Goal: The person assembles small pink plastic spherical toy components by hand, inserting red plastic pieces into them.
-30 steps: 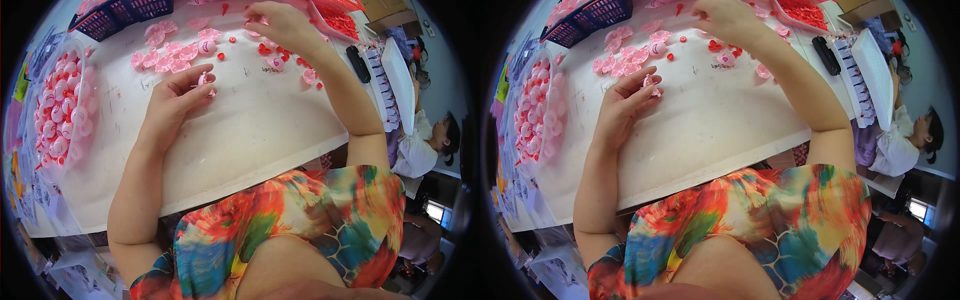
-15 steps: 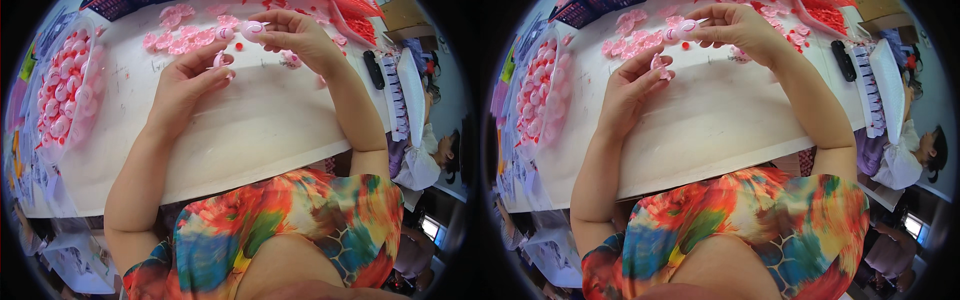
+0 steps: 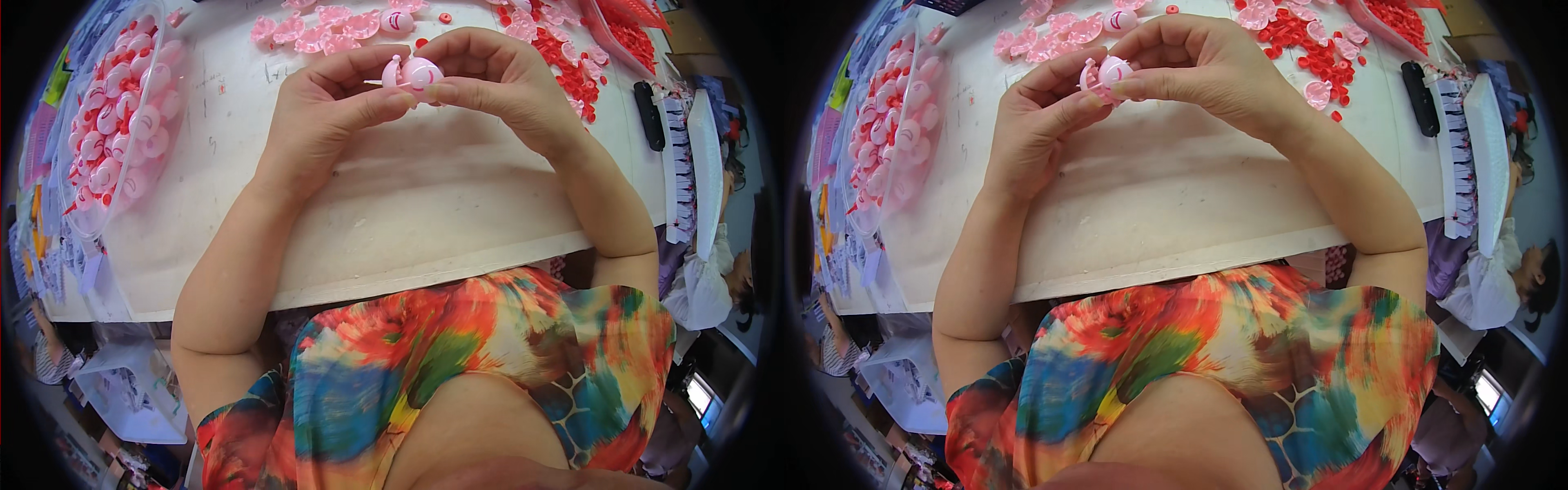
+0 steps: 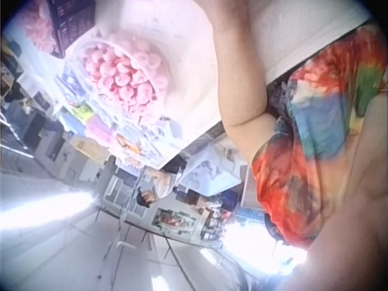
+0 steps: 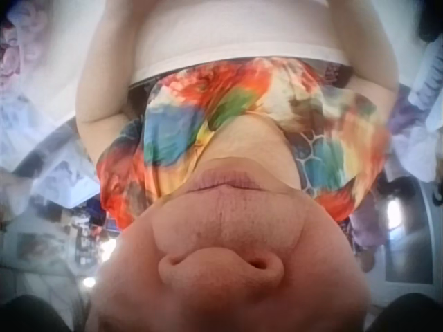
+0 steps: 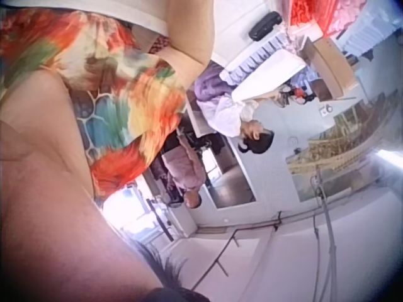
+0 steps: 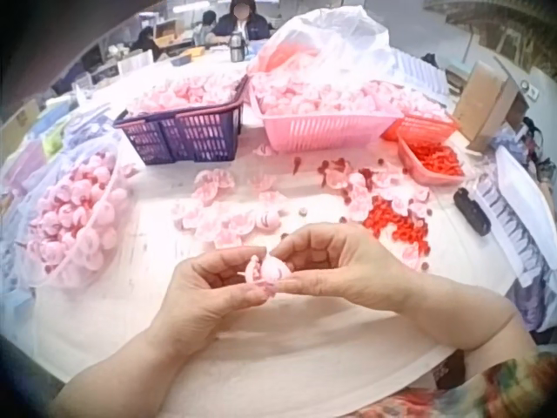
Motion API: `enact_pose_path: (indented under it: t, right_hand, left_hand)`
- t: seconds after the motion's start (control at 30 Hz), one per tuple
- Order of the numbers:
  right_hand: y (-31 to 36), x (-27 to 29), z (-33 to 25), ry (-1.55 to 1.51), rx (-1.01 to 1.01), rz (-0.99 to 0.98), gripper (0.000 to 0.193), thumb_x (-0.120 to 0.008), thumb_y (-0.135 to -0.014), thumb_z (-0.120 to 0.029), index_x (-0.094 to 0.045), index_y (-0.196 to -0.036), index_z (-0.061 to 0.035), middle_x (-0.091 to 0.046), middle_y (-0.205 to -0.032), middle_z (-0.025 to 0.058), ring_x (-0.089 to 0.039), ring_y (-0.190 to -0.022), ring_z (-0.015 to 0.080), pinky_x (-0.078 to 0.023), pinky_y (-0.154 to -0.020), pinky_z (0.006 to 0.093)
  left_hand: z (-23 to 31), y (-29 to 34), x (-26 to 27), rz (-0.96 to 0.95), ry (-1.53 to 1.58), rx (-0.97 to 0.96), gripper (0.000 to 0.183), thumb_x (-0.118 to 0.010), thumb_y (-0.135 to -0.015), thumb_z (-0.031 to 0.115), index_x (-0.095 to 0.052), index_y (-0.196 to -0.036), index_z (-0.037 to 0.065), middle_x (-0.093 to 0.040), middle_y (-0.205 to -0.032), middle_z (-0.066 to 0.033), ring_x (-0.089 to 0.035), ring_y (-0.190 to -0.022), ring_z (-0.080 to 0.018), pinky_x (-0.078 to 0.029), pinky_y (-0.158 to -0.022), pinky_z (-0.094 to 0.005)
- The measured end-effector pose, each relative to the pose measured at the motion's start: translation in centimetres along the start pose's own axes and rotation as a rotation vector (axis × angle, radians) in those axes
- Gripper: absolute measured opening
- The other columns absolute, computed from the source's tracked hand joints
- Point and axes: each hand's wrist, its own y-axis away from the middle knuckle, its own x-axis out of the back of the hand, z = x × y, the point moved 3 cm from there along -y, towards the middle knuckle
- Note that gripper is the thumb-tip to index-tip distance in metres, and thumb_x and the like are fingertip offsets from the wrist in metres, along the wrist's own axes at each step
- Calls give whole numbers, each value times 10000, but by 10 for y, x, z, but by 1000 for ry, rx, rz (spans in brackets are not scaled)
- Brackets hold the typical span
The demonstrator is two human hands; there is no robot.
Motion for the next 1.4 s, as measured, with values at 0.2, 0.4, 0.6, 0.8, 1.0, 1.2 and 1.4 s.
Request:
enact_pose_path:
  t: [0.2, 0.4, 0.6, 0.8, 1.0, 1.2, 1.4]
  right_hand:
    - [0, 8, 7, -159, 34, 113, 296, -602, -781, -90, -519, -1053, -8, -592, -958, 68, -569, -871, 130, -462, -766, 255]
    - [0, -6, 12, -273, -13, 67, 311, -642, -765, -167, -555, -1024, -20, -608, -949, 50, -565, -865, 98, -440, -749, 232]
    - [0, -6, 14, -200, 30, 85, 268, -640, -765, -157, -578, -991, -26, -612, -908, 40, -558, -836, 92, -438, -738, 229]
    - [-1, -4, 14, -156, 40, 71, 207, -634, -768, -139, -609, -941, -28, -612, -869, 37, -548, -781, 93, -440, -713, 225]
    - [1, -6, 14, -177, 53, 56, 205, -635, -768, -137, -608, -930, -16, -615, -856, 42, -551, -762, 87, -446, -688, 222]
    - [-3, -9, 16, -111, 89, 125, 174, -642, -766, -130, -598, -886, -13, -618, -799, 34, -566, -723, 65, -441, -629, 185]
    - [0, -5, 17, -135, 76, 184, 173, -663, -749, -142, -590, -827, -6, -616, -781, 51, -570, -717, 71, -439, -612, 181]
  left_hand:
    - [4, -2, 2, 30, -12, -51, 387, -653, -714, 39, -541, -1082, 1, -594, -993, -77, -575, -878, -139, -484, -767, -253]
    - [1, -1, 4, 15, -19, -105, 410, -654, -723, 67, -518, -1104, 1, -588, -1001, -90, -584, -893, -164, -499, -779, -287]
    - [3, 0, 3, 23, -21, -108, 403, -656, -710, 50, -524, -1087, -5, -597, -966, -91, -594, -863, -168, -507, -759, -288]
    - [1, 1, 3, -1, -110, -122, 411, -665, -695, 49, -527, -1077, -15, -611, -905, -105, -611, -811, -184, -514, -724, -281]
    - [3, 2, 2, 0, -92, -92, 419, -656, -705, 49, -517, -1091, -34, -612, -909, -112, -609, -812, -184, -512, -718, -272]
    - [5, 2, -1, 148, -152, 39, 371, -636, -699, -12, -565, -1063, -18, -617, -899, -95, -585, -788, -116, -473, -702, -209]
    - [3, 3, -1, 146, -554, -273, 346, -652, -707, 16, -590, -1048, 17, -610, -905, -54, -570, -783, -101, -466, -693, -203]
